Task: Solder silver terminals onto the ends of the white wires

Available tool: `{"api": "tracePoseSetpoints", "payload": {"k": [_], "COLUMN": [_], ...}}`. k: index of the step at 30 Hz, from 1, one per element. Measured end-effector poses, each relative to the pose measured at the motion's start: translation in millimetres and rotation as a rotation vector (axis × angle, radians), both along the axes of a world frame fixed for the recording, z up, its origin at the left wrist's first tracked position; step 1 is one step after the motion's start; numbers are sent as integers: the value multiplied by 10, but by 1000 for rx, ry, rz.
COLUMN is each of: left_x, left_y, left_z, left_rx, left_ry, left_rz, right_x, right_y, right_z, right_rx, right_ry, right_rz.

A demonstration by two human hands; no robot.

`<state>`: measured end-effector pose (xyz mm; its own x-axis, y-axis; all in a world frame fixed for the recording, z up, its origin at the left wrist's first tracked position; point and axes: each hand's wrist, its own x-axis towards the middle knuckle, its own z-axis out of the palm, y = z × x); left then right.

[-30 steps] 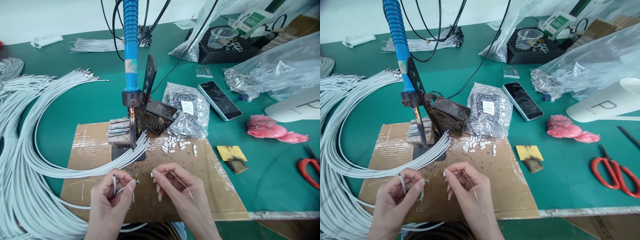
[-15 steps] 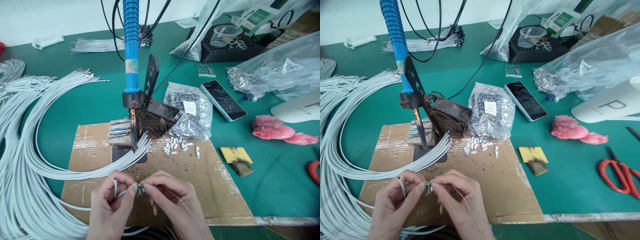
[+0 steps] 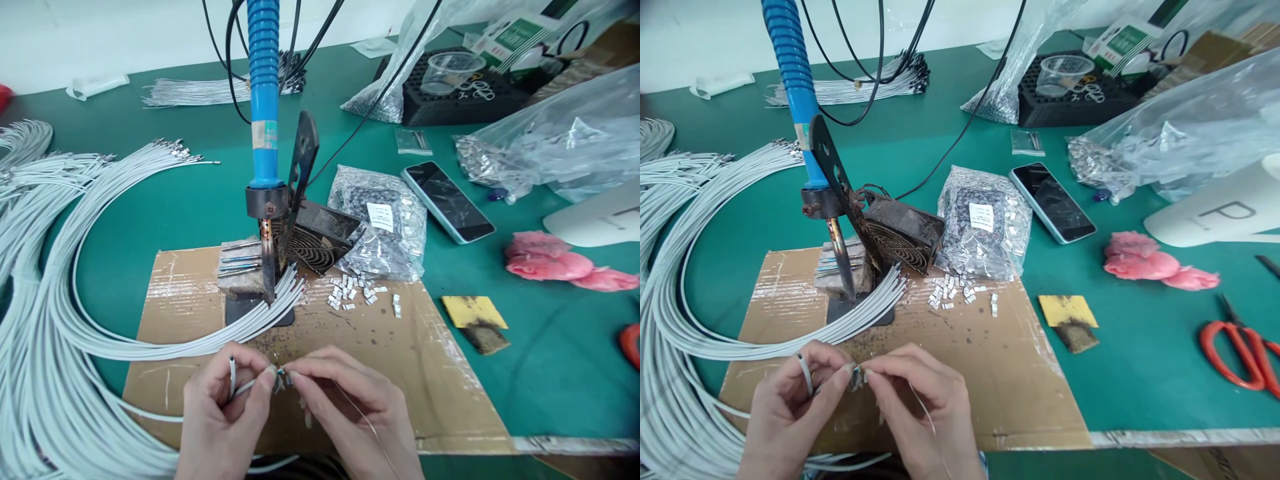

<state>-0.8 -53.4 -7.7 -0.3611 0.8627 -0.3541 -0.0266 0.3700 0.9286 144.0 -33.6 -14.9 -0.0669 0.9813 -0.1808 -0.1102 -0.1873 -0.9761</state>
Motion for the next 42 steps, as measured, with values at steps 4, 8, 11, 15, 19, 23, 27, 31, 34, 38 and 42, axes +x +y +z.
{"api": "tracePoseSetpoints", "payload": {"k": [4, 8, 11, 15, 19, 23, 27, 31, 34, 38, 42], "left_x": [-1, 3, 5, 2, 3, 3, 0, 2, 11, 15, 10], "left_y": [9, 10, 8, 2, -2, -5, -3, 8, 17, 21, 21], "left_z": [11, 18, 11, -4, -3, 4, 8, 20, 29, 15, -6], "left_rx": [11, 7, 7, 10, 10, 8, 11, 7, 3, 13, 13], "left_ry": [4, 0, -6, -35, -42, -31, -31, -8, -4, -9, 1], "left_rz": [-3, -9, -4, -12, -14, -13, -23, -26, -23, -15, -7], "right_x": [9, 13, 14, 16, 12, 6, 10, 14, 15, 34, 82], "right_y": [5, 10, 7, 6, 8, 6, 5, 6, 1, -15, -35], "right_z": [-9, -6, 0, -6, -12, 0, 8, -3, -25, -58, -72], "right_rx": [-39, -64, -53, -51, -57, -63, -81, -68, -45, 130, 483], "right_ry": [13, 55, 60, 41, 47, 54, 56, 45, 40, -62, -286], "right_rz": [7, 37, 33, 32, 38, 33, 35, 46, 43, 29, 19]}}
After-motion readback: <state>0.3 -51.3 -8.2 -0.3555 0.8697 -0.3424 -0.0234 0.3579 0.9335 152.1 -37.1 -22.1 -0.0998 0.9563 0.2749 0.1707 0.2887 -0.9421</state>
